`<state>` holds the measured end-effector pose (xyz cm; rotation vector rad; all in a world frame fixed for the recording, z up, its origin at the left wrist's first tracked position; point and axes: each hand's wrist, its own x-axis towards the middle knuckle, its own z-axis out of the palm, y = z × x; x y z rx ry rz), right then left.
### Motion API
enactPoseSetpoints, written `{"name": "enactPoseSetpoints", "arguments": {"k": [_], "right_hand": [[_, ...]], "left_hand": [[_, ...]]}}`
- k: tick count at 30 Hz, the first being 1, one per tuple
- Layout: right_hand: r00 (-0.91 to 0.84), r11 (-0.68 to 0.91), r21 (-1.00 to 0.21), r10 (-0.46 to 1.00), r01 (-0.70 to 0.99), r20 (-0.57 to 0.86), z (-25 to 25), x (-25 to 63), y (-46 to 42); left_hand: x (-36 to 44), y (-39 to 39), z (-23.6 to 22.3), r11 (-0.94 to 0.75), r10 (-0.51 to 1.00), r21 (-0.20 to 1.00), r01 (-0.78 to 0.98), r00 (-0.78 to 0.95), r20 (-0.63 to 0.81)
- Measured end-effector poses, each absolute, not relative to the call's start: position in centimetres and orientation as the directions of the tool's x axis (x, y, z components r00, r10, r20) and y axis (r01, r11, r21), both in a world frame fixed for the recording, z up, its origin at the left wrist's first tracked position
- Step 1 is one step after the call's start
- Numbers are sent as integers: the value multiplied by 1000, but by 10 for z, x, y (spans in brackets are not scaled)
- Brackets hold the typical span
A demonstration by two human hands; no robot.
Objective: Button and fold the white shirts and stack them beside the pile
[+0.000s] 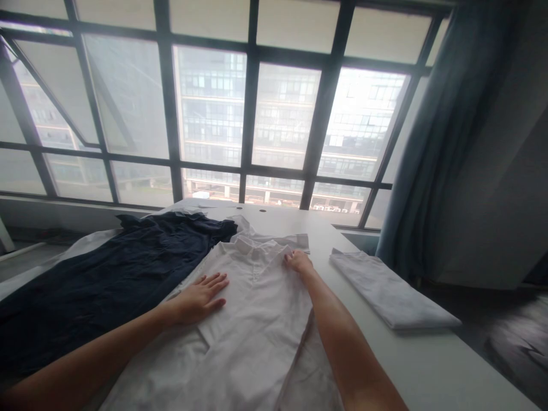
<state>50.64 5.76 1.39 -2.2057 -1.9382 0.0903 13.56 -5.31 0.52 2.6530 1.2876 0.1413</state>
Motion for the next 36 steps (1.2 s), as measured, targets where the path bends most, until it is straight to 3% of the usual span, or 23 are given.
{"name": "enactPoseSetpoints", "arguments": {"k": [7,17,25,29,33,36], "right_hand": [[188,-164,-192,976,968,114,40,504,91],[214,-199,-95,956,975,202,12,500,75],[197,-190,-55,952,980,233,15,503,78],[104,-102,-24,945,995,311,15,492,68],[-119,129,-43,975,991,189,8,486,60],[-103,107,-97,993,990,49,-1,497,63]], "left_hand": [[137,-58,11,-604,786,203,771,618,-7],[139,-60,14,-589,796,195,785,604,-27],[140,-63,10,-602,789,203,772,615,1],[141,-53,9,-590,805,170,789,591,48],[147,-17,16,-550,833,50,834,544,99],[149,14,19,-471,882,28,882,470,39]]}}
